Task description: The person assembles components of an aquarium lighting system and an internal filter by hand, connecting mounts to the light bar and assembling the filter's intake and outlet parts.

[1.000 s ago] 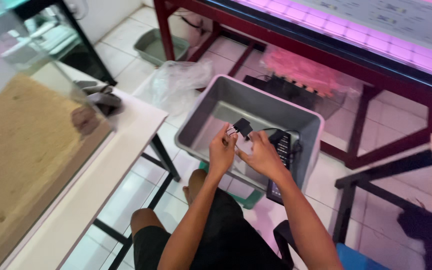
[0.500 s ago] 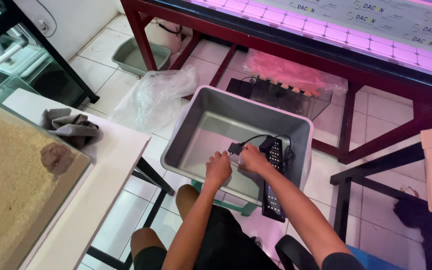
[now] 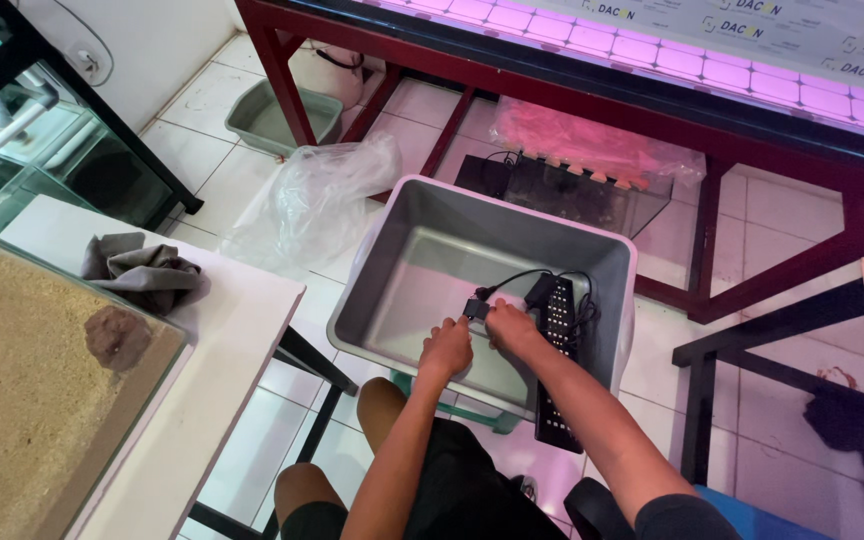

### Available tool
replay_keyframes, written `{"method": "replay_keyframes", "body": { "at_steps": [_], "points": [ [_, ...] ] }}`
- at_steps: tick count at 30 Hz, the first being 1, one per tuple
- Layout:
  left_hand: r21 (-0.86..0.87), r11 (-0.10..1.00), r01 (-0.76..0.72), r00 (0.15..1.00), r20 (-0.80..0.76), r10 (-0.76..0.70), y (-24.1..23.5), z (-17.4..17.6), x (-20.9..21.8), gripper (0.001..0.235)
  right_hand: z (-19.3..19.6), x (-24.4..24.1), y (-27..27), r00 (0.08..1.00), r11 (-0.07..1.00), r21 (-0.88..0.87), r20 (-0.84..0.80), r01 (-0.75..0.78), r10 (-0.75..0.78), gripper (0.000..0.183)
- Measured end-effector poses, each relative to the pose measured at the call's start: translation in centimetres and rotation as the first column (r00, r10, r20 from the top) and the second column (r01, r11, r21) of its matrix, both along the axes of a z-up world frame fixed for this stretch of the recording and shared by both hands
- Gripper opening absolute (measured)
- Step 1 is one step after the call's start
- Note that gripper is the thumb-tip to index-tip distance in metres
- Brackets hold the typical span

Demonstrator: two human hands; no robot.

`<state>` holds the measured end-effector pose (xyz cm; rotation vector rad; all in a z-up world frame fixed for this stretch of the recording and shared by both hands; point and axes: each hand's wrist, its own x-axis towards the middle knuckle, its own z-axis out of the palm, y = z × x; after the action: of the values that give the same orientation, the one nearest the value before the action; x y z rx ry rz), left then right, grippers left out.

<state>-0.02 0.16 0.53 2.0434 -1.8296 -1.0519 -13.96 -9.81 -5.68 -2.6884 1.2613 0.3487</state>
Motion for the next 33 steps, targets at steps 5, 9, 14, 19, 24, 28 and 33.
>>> {"method": "replay_keyframes", "body": {
  "at_steps": [5,9,14,19,24,28,33],
  "points": [
    [-0.025,1.000,-0.007,1.000,-0.006,0.007,0.4,0.9,-0.5,0.041,-0.1,-0.2,-0.1,0.999,0.998,-0.049,0.013,-0.030,0.031,0.071],
    [-0.049,0.998,-0.025,1.000,-0.003,0.025,0.5,1.0,-0.6,0.039,-0.6,-0.7,-0.6,0.991,0.992,-0.086,0.081,-0.095,0.102,0.063],
    [-0.046,0.998,-0.034,0.999,-0.013,0.034,0.4,1.1,-0.6,0.044,-0.4,-1.3,-0.8,0.955,0.962,-0.036,0.115,-0.271,0.274,0.038],
    [0.028,0.999,0.044,0.999,0.003,-0.044,0.2,1.3,-1.0,0.038,-0.4,-1.9,-1.1,0.872,0.876,-0.035,0.085,-0.482,0.483,0.018],
    [0.062,0.994,0.086,0.996,0.016,-0.087,0.9,2.8,-1.0,0.035,-1.0,-2.5,-0.6,0.810,0.798,-0.163,-0.012,-0.581,0.587,0.017],
    [0.078,0.992,0.100,0.994,0.032,-0.103,0.2,2.4,-1.0,0.037,-2.0,-1.8,0.4,0.802,0.764,-0.265,-0.068,-0.588,0.594,0.023],
    [0.017,0.998,0.062,0.998,-0.009,-0.061,0.1,1.6,-1.3,0.037,-2.5,-2.2,0.6,0.751,0.670,-0.473,0.026,-0.572,0.660,0.020]
  ]
}}
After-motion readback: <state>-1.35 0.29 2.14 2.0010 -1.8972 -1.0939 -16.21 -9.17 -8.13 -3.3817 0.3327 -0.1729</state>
